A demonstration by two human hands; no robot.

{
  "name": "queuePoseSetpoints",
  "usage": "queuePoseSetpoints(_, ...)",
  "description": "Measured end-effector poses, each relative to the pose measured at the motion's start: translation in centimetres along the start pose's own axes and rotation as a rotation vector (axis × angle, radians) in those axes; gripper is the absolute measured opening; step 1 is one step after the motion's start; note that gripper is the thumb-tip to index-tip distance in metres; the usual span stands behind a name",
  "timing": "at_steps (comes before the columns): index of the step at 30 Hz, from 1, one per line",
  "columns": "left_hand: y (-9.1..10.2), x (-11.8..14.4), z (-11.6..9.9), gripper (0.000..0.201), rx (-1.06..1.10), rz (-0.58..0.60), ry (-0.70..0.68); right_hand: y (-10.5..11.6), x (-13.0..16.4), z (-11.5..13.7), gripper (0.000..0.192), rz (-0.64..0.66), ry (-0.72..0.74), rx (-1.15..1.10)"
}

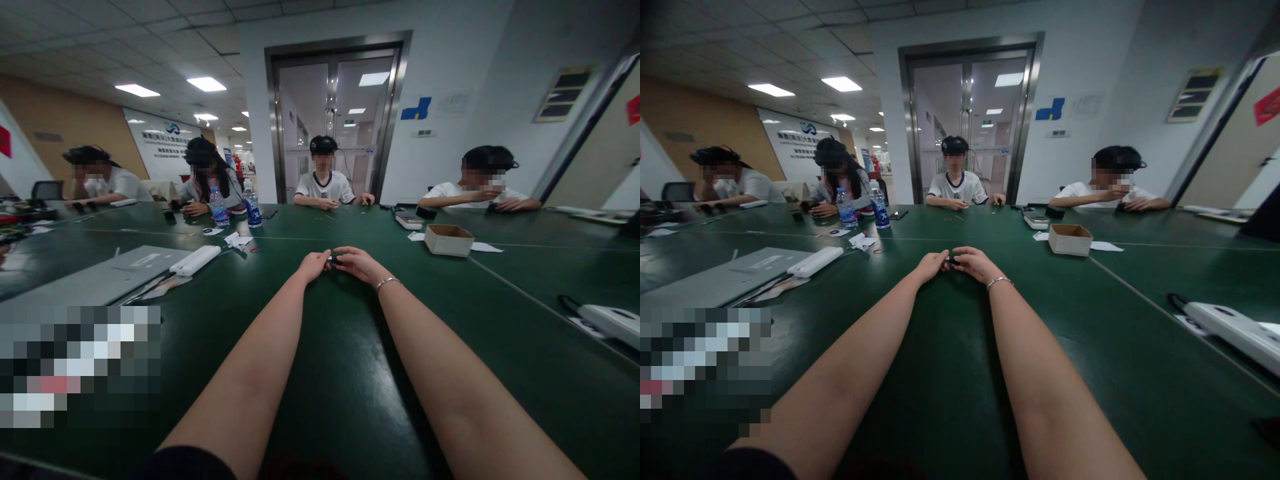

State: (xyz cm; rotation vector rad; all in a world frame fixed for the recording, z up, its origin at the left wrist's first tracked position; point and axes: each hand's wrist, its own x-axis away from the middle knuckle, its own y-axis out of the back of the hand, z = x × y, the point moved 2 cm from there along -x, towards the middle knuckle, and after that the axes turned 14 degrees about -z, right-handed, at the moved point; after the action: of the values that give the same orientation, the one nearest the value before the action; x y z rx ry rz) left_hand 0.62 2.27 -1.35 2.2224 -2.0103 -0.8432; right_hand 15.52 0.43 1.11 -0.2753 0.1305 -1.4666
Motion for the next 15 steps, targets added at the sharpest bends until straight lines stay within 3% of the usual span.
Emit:
queuePoseSetpoints(3, -0.01, -0.07, -0.02, 0.049, 0.036, -0.009, 0.006, -0.06, 0.03, -0.21, 0.004, 0.037, -0.036, 0.035)
queuePoseSetpoints(6, 0.02, 0.01, -0.15, 0.047, 0.057, -0.011, 0.017, 0.07, 0.05, -0.33, 0.013, 0.036, -0.062, 0.088)
queuePoseSetpoints(8, 0.02, 0.06, -0.2, 0.046, 0.072, -0.006, 0.028, 0.19, 0.14, -0.24, 0.003, 0.06, -0.044, 0.083)
queuePoseSetpoints(12, -0.06, 0.04, -0.18, 0.045, 0.106, -0.001, 0.046, 0.25, 0.28, -0.08, 0.023, 0.11, -0.01, 0.052)
queuePoseSetpoints(15, -0.14, -0.03, -0.07, 0.044, 0.13, -0.002, 0.048, 0.1, 0.0, -0.27, 0.012, 0.079, -0.031, 0.111)
